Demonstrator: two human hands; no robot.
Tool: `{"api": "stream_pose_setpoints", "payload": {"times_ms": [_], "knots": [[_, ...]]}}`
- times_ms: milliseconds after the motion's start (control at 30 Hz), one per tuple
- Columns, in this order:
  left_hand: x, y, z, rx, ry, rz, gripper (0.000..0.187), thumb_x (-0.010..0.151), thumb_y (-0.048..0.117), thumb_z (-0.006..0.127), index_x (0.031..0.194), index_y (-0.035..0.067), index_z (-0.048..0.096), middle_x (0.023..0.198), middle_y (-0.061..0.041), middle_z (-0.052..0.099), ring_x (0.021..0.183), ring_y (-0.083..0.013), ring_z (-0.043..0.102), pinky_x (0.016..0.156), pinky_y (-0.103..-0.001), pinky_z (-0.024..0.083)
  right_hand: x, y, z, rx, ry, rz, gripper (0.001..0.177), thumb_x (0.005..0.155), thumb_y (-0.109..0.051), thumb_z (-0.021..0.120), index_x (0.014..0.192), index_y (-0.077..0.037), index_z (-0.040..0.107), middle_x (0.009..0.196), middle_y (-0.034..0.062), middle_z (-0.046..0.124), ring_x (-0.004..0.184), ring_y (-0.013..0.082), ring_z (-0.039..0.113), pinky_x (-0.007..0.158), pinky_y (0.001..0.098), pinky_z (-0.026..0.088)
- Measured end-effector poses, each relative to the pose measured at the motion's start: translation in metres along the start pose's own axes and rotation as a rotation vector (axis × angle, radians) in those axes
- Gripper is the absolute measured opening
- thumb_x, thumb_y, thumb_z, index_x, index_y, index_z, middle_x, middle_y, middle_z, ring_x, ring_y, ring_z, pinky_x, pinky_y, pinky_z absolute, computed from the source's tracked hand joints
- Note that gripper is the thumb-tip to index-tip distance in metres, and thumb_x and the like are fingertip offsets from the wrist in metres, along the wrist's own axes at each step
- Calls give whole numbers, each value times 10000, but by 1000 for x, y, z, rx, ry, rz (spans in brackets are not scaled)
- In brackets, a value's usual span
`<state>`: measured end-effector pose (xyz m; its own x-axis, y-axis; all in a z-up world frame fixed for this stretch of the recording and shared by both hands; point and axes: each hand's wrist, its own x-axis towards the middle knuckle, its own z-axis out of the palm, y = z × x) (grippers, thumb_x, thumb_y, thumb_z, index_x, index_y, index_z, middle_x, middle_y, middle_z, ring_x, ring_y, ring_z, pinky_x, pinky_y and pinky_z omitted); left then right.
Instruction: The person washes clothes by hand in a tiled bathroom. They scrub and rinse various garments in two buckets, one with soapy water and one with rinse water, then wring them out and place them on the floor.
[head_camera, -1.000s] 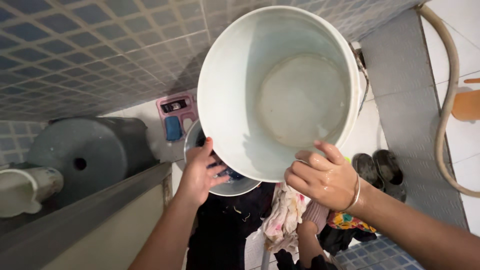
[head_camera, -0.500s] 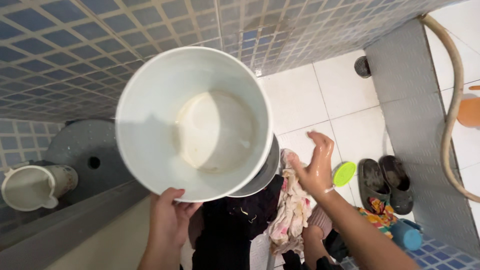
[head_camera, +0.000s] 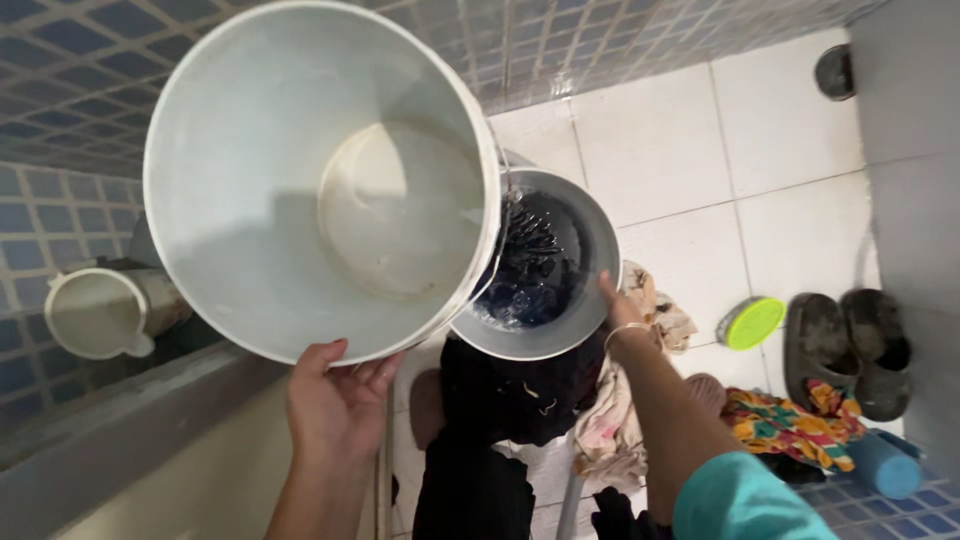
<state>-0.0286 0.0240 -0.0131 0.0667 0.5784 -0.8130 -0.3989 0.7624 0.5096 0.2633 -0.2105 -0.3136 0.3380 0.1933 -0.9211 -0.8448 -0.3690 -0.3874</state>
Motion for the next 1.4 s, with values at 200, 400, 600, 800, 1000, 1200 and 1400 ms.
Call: {"api": "stream_pose_setpoints", "payload": {"times_ms": [200,400,600,800,1000,1200,1400], "knots": [[3,13,10,29,26,63,535,840,129,527,1361,26,465,1269,-146,590,1180,-346,618,1030,-553,510,17,-51,6,35,119,-54,700,832,-436,807,1354,-22,594,1240,203,686,1114,352,643,825,443,542],[3,19,22,35,69,190,594,784,59,503,1368,124,416,1302,-123,566,1181,-342,629,986,-571,520,20,-47,26,-167,419,-654,677,709,-113,912,1260,-55,523,1059,167,638,899,233,624,785,383,560],[-2,23,19,-21,32,177,543,810,74,512,1350,68,459,1264,-121,587,1147,-323,623,995,-561,541,-8,-69,14,-635,615,-833,386,748,-237,903,983,-40,668,832,76,713,728,171,654,715,331,535],[-28,40,11,-47,78,136,494,840,119,525,1327,41,515,1253,-111,604,1082,-267,649,1004,-511,544,-64,-75,8,-867,492,-786,416,822,-347,870,833,4,647,727,118,678,633,195,590,652,354,502],[-45,50,20,-29,58,176,507,835,104,525,1338,55,490,1266,-112,606,1127,-320,653,976,-510,543,-125,-104,51,-1047,143,-757,343,833,-366,821,830,-42,707,653,124,685,551,194,563,553,374,478],[-53,54,26,-4,64,201,506,839,78,510,1334,-9,460,1261,-184,574,1138,-385,634,957,-563,581,-175,-113,127,-1494,-257,-712,486,824,-532,753,868,-49,783,772,157,740,723,322,723,713,446,562],[-59,56,28,-66,42,134,519,863,117,512,1356,-26,432,1286,-203,552,1142,-402,637,939,-565,579,-214,-69,131,-1491,-147,-661,462,919,-540,616,983,-116,789,865,193,738,859,400,705,808,486,532]]}}
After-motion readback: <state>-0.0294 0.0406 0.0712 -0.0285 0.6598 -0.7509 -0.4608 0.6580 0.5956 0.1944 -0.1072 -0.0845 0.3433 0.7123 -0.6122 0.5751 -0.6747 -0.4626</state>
